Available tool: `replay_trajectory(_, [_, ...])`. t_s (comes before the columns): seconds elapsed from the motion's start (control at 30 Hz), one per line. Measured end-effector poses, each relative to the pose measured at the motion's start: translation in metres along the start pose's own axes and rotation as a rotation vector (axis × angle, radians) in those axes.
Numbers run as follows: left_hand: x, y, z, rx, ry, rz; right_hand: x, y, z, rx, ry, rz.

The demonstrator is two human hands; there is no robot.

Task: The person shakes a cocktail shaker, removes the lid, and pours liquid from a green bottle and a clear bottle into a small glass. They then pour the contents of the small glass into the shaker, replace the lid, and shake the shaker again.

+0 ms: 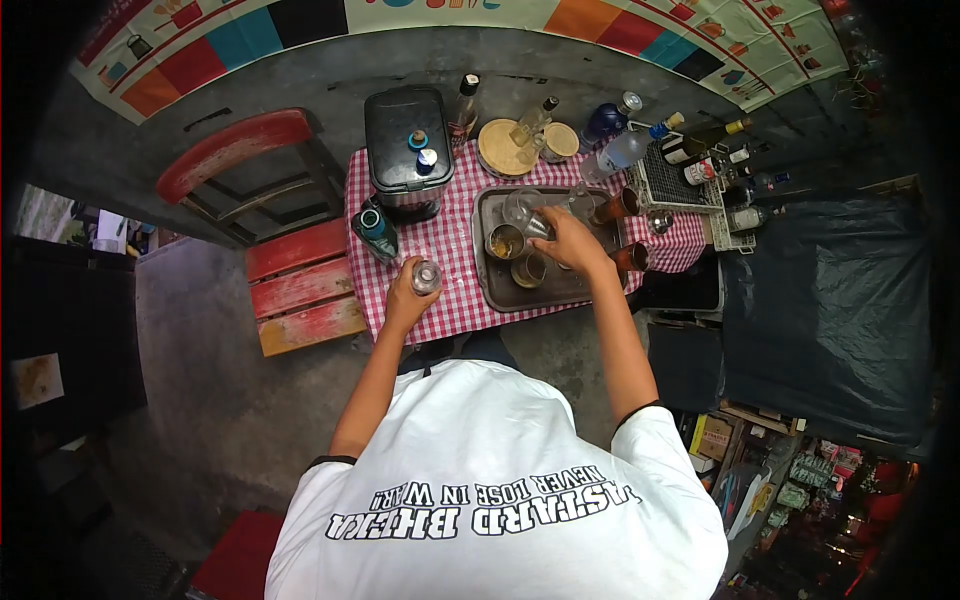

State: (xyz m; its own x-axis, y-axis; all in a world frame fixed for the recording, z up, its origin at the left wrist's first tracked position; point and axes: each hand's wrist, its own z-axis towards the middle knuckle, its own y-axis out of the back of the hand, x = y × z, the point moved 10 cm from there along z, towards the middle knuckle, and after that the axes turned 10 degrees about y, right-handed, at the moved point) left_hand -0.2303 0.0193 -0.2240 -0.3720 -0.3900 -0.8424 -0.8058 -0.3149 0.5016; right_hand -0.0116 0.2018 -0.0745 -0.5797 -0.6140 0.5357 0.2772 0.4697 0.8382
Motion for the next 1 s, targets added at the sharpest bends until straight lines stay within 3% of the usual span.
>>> replay_trajectory(0.17, [0.002,-0.001,0.0,0.022,0.052,-0.034,0.001,-0.002,-0.013,-0.132,0.034,0.135])
replay_trajectory(0.4, [0.001,0.0,-0.001,-0.009,0.05,-0.031,-0.015,-0.049,-0.054,-0.382,-0.141,0.392])
replay_trajectory(0.57, [-0.001,-0.001,-0.005,-0.011,0.114,-0.085,0.014,-0.105,-0.068,-0.229,-0.136,0.737])
replay_trajectory(0.7, [0.012,-0.005,-0.007,-0.095,0.065,-0.186,0.025,-0.134,-0.073,-0.113,-0.049,0.805])
replay_trajectory(0.8, [0.03,0.0,-0.016,-0.228,0.138,-0.165,0.035,-0.113,-0.074,-0.101,0.016,0.759])
replay_trajectory(0.87, [0.003,0.008,-0.027,-0.221,0.155,-0.143,0.036,-0.091,-0.075,-0.105,0.028,0.741])
replay_trajectory(1.0, [-0.027,0.016,-0.04,-0.228,0.172,-0.397,0.024,-0.071,-0.073,-0.114,0.036,0.764])
